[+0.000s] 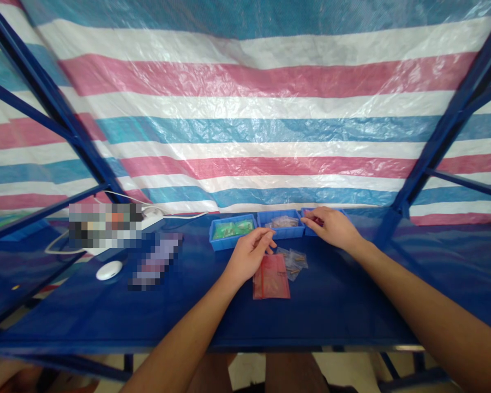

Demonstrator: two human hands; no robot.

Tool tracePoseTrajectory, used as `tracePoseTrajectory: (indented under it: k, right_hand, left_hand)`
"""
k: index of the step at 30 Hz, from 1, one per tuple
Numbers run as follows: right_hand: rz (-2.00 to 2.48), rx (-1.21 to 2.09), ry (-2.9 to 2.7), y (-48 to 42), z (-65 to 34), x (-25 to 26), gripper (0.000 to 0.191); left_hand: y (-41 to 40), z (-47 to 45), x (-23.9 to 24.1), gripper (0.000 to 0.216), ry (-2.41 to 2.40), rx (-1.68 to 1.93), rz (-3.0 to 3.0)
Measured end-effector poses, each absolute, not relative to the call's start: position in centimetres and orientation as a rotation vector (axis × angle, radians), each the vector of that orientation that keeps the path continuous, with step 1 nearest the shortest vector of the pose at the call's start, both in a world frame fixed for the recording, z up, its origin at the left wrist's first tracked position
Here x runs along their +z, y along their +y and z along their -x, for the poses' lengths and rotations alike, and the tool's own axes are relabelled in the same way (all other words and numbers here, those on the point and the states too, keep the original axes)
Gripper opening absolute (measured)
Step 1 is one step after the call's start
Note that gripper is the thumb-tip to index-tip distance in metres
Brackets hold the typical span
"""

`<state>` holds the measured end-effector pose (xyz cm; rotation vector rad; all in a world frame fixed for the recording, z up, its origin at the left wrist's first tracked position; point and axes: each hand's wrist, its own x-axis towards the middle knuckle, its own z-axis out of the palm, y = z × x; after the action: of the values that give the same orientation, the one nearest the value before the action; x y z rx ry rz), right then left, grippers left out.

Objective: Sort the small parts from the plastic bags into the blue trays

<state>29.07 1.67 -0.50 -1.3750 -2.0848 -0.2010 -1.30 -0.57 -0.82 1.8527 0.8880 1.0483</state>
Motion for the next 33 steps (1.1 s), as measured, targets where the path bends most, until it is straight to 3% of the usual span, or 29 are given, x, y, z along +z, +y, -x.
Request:
tracePoseTrajectory:
  k: [9, 11, 16, 18, 33]
  right_hand:
    - [1.008, -0.006, -2.216, -1.9, -25.2, 1.0, 0.024]
    - [0.857, 0.166, -2.339, -2.9, -23.4, 0.9, 0.035]
    - [0.615, 0.336, -2.500, -4.1, -20.1, -0.6, 0.085]
    - [0.633, 0.353, -2.514, -4.1, -19.8, -1.1, 0.092]
    - [0.679, 0.515, -2.346, -4.1, -20.8, -0.9, 0.063]
  left_hand:
    - [-0.7, 1.4, -0.7, 0.042, 0.895, 1.044, -1.883]
    - [-0.7, 1.4, -0.6, 0.041, 0.892, 1.059, -1.894]
    - [-0.8, 1.6, -0.5, 0.041, 0.910, 1.118, -1.912]
    - [-0.8, 1.6, -0.4, 0.041, 0.920, 1.126, -1.918]
    - [-1.1, 1.7, 0.2, 0.034, 0.967, 1.171, -1.999]
